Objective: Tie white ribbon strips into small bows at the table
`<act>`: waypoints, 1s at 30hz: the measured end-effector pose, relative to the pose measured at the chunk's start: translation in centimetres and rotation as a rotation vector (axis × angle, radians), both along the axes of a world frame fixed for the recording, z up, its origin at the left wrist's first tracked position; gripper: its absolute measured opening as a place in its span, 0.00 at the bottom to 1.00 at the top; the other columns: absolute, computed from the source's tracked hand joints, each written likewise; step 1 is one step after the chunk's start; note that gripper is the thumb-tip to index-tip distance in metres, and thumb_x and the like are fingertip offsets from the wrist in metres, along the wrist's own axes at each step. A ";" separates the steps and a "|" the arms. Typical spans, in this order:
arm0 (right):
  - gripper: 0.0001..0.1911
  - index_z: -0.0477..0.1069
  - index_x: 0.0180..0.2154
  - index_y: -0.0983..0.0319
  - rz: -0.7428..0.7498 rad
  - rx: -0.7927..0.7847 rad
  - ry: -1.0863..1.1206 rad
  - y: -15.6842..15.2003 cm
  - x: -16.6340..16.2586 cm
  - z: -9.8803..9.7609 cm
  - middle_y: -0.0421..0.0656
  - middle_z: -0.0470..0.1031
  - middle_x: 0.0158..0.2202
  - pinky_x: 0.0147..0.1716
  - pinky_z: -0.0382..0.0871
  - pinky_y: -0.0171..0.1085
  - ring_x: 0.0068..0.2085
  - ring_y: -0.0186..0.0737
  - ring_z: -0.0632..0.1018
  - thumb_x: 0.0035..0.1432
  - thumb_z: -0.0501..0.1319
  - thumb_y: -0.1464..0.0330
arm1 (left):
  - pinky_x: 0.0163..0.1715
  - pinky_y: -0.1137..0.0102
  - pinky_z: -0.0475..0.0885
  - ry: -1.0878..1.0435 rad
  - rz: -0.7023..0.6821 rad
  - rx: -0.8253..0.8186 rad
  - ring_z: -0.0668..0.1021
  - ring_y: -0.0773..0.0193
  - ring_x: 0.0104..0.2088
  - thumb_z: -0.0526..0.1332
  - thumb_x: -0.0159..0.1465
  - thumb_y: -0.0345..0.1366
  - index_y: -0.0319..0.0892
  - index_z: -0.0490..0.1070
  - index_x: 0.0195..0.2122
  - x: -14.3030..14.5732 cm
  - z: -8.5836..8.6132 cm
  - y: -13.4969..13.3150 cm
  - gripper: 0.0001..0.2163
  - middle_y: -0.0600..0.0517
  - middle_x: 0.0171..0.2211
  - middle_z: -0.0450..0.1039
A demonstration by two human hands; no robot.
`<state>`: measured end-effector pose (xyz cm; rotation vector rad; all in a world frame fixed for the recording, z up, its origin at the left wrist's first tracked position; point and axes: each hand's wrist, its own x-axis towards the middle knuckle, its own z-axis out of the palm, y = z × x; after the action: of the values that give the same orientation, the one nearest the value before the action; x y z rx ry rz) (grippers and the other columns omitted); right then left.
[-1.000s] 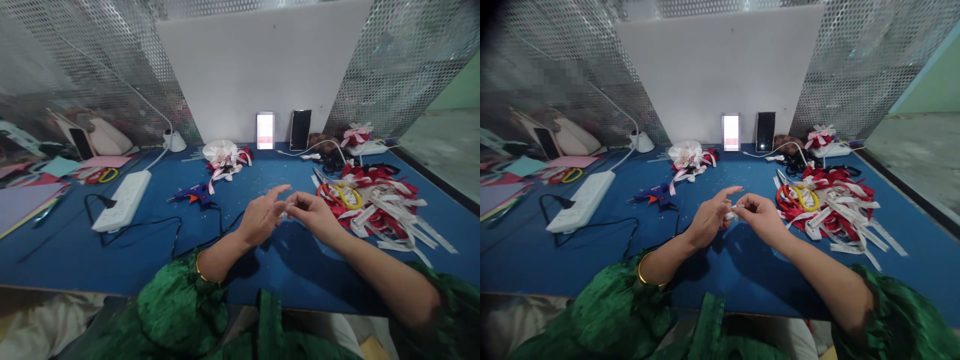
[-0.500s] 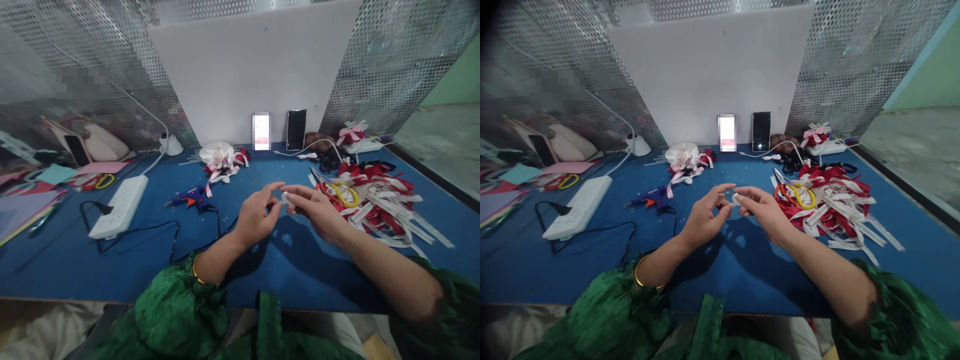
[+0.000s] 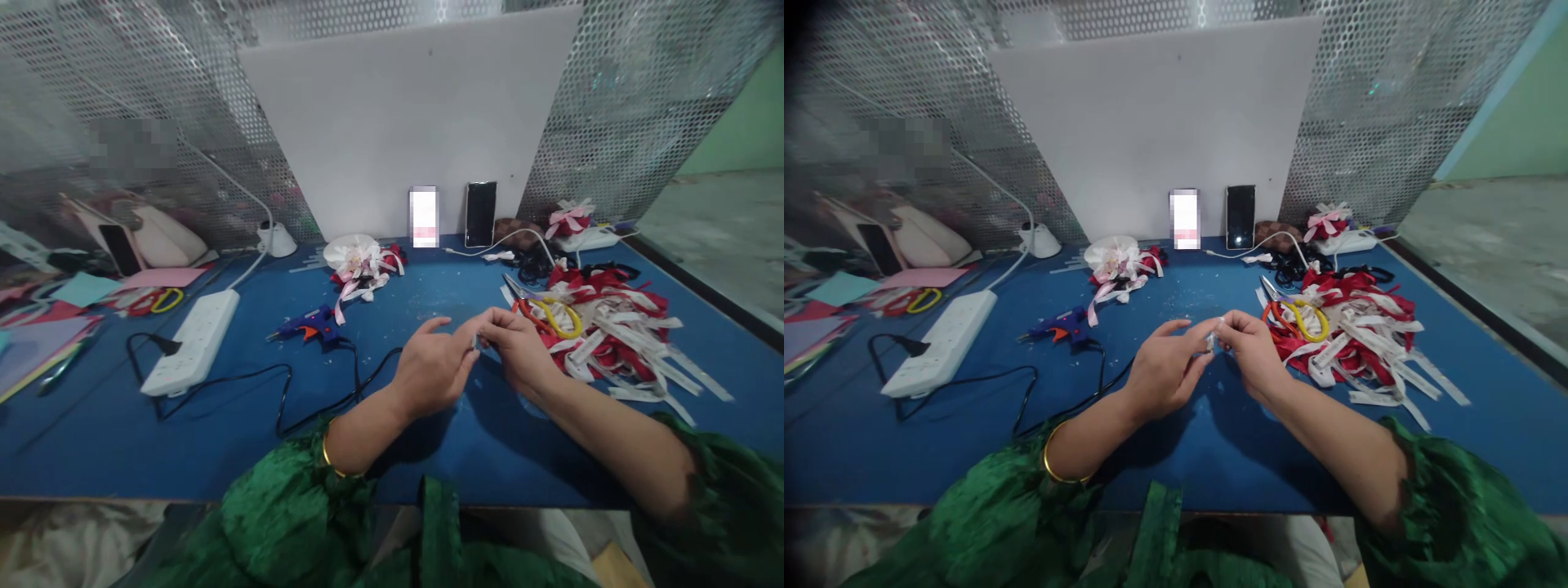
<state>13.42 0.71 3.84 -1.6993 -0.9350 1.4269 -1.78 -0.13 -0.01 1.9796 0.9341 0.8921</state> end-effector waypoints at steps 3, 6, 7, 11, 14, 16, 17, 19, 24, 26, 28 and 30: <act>0.09 0.64 0.19 0.63 -0.061 -0.023 0.004 -0.2 -0.2 -0.6 0.35 0.62 0.18 0.23 0.52 0.32 0.22 0.28 0.60 0.43 0.64 0.70 | 0.55 0.60 0.60 0.104 -0.030 0.145 0.77 0.63 0.32 0.50 0.64 0.35 0.36 0.53 0.61 0.5 -0.1 -0.4 0.23 0.49 0.31 0.77; 0.11 0.64 0.20 0.63 -0.133 -0.071 0.037 -0.4 -0.3 -1.0 0.34 0.62 0.18 0.22 0.51 0.31 0.22 0.28 0.60 0.41 0.66 0.68 | 0.55 0.60 0.60 0.122 -0.045 0.235 0.77 0.64 0.32 0.50 0.65 0.34 0.36 0.55 0.60 0.9 -0.4 -0.6 0.22 0.49 0.34 0.77; 0.11 0.64 0.20 0.63 -0.148 -0.096 0.053 -0.5 -0.2 -1.0 0.34 0.62 0.18 0.22 0.51 0.31 0.21 0.28 0.60 0.41 0.66 0.67 | 0.55 0.60 0.60 0.113 -0.047 0.245 0.77 0.65 0.32 0.50 0.65 0.33 0.36 0.56 0.59 1.0 -0.5 -0.7 0.21 0.48 0.35 0.77; 0.12 0.67 0.23 0.63 -0.013 -0.173 0.101 0.0 0.2 -0.6 0.36 0.66 0.21 0.23 0.55 0.31 0.24 0.29 0.64 0.43 0.67 0.64 | 0.51 0.62 0.65 -0.033 0.123 0.007 0.77 0.64 0.36 0.53 0.63 0.32 0.41 0.60 0.57 0.9 -1.1 -0.5 0.19 0.51 0.34 0.78; 0.13 0.70 0.27 0.63 0.151 -0.161 0.066 0.6 0.4 0.3 0.39 0.69 0.25 0.25 0.57 0.31 0.27 0.31 0.68 0.50 0.64 0.59 | 0.45 0.66 0.69 -0.202 0.227 -0.258 0.77 0.64 0.36 0.54 0.62 0.31 0.43 0.63 0.54 0.5 -1.3 0.0 0.18 0.54 0.32 0.78; 0.17 0.71 0.29 0.63 0.188 -0.163 0.061 0.8 0.3 0.8 0.41 0.71 0.26 0.26 0.59 0.32 0.29 0.33 0.70 0.53 0.61 0.55 | 0.38 0.68 0.71 -0.311 0.223 -0.412 0.77 0.66 0.30 0.53 0.62 0.31 0.43 0.63 0.53 0.3 -1.4 0.2 0.17 0.54 0.30 0.77; 0.18 0.71 0.30 0.63 0.189 -0.172 0.065 0.9 0.3 0.9 0.41 0.72 0.27 0.27 0.60 0.32 0.29 0.34 0.71 0.54 0.59 0.53 | 0.35 0.70 0.72 -0.360 0.212 -0.476 0.76 0.67 0.28 0.53 0.63 0.32 0.42 0.63 0.53 0.3 -1.4 0.3 0.17 0.54 0.29 0.76; 0.20 0.71 0.31 0.63 0.207 -0.189 0.062 0.9 0.2 1.0 0.42 0.72 0.27 0.27 0.61 0.32 0.29 0.34 0.71 0.54 0.58 0.52 | 0.31 0.72 0.71 -0.427 0.195 -0.557 0.74 0.69 0.25 0.53 0.62 0.32 0.42 0.63 0.53 0.2 -1.3 0.4 0.17 0.54 0.28 0.74; 0.14 0.71 0.28 0.64 0.236 -0.106 -0.090 0.6 0.3 0.4 0.39 0.70 0.22 0.26 0.60 0.32 0.25 0.31 0.69 0.51 0.63 0.58 | 0.29 0.74 0.69 -0.452 0.219 -0.628 0.73 0.70 0.24 0.55 0.61 0.33 0.42 0.65 0.52 0.2 -1.1 0.4 0.17 0.54 0.28 0.74; 0.12 0.71 0.27 0.64 0.232 -0.051 -0.150 0.5 0.2 0.2 0.39 0.70 0.21 0.27 0.61 0.33 0.25 0.31 0.70 0.51 0.63 0.60 | 0.28 0.73 0.69 -0.484 0.224 -0.695 0.72 0.70 0.23 0.56 0.61 0.35 0.40 0.66 0.52 0.3 -1.0 0.4 0.18 0.53 0.26 0.73; 0.12 0.71 0.27 0.64 0.241 -0.027 -0.174 0.4 0.0 0.3 0.39 0.71 0.22 0.28 0.62 0.33 0.26 0.32 0.70 0.51 0.62 0.61 | 0.26 0.73 0.69 -0.550 0.233 -0.796 0.72 0.69 0.22 0.57 0.60 0.38 0.38 0.67 0.51 0.4 -1.0 0.6 0.18 0.53 0.23 0.72; 0.11 0.72 0.28 0.64 0.246 -0.034 -0.174 0.3 -0.3 0.5 0.39 0.71 0.23 0.29 0.63 0.34 0.27 0.33 0.72 0.52 0.62 0.61 | 0.25 0.73 0.68 -0.617 0.225 -0.903 0.71 0.69 0.21 0.58 0.60 0.40 0.35 0.70 0.45 0.5 -1.2 0.7 0.16 0.53 0.21 0.71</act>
<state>13.14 0.99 4.36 -1.8047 -1.2581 1.4746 -1.25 0.62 -1.18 0.7803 0.9524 0.8979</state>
